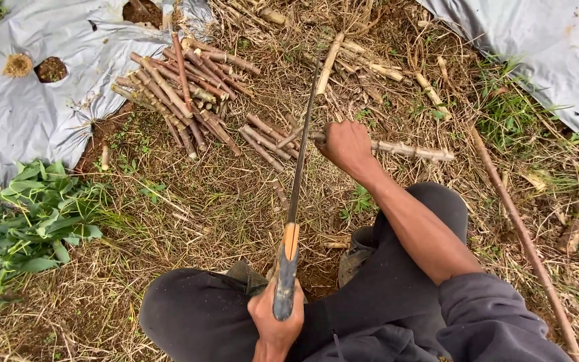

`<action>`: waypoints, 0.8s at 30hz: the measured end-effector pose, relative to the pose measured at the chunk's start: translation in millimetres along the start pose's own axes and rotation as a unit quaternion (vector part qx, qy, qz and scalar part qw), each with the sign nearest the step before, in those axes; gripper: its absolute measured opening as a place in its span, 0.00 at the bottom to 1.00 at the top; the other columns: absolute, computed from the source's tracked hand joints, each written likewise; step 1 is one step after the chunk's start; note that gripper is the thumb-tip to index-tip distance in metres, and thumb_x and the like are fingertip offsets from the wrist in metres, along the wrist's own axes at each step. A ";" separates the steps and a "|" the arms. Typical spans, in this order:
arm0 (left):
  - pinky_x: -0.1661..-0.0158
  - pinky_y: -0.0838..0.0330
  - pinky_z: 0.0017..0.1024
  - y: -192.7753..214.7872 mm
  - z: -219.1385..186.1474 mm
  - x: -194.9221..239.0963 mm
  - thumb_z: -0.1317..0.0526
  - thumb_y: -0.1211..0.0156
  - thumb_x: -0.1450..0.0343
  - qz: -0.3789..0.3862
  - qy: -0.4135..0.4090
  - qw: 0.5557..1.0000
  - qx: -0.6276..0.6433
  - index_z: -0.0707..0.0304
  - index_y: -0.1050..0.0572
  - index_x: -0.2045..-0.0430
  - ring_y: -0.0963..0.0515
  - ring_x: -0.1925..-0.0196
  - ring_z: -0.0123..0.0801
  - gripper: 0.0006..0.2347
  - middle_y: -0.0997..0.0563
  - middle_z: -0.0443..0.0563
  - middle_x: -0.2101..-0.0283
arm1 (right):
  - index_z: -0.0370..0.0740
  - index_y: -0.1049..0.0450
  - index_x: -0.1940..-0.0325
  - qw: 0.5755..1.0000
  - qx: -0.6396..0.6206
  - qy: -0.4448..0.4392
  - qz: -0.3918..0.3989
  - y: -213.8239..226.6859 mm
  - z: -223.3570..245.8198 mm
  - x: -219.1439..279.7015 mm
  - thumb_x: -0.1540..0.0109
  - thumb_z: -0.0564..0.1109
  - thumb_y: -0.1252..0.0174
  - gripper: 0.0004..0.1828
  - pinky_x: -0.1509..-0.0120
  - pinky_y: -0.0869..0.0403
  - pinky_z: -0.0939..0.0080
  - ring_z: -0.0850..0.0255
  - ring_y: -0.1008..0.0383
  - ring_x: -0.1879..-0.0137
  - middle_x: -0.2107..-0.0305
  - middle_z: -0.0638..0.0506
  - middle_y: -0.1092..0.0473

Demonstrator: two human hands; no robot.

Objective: Using a hand saw to cut long agricultural stalks into smaller segments while sitting in a field.

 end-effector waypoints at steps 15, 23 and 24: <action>0.88 0.43 0.22 19.1 -1.5 -17.9 0.71 0.36 0.39 -0.001 0.065 0.998 0.027 0.68 0.20 0.78 0.37 0.92 0.20 0.01 0.27 0.41 0.89 | 0.42 0.33 0.62 0.983 -0.101 0.154 0.016 28.5 57.5 33.8 0.26 0.60 0.67 0.26 0.86 0.47 0.66 0.67 0.52 0.88 0.89 0.59 0.45; 0.89 0.44 0.22 11.0 4.8 -23.7 0.72 0.37 0.39 -0.019 0.041 0.999 0.002 0.66 0.24 0.84 0.39 0.93 0.21 0.04 0.29 0.41 0.90 | 0.44 0.32 0.58 0.962 0.053 0.259 -0.068 18.2 79.7 43.5 0.25 0.60 0.67 0.24 0.88 0.50 0.67 0.69 0.54 0.88 0.87 0.57 0.44; 0.89 0.45 0.21 6.0 11.4 -33.6 0.72 0.38 0.37 -0.023 0.043 0.999 0.020 0.64 0.25 0.86 0.39 0.93 0.20 0.06 0.29 0.40 0.91 | 0.47 0.31 0.51 0.950 0.116 0.272 -0.098 20.6 85.9 44.5 0.24 0.57 0.71 0.23 0.89 0.49 0.69 0.69 0.53 0.88 0.84 0.56 0.41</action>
Point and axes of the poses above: each hand's wrist, its own x-axis away from the middle knuckle, its own y-axis out of the back of the hand, z = x × y, the point moved 7 cm from there along -x, towards the middle knuckle
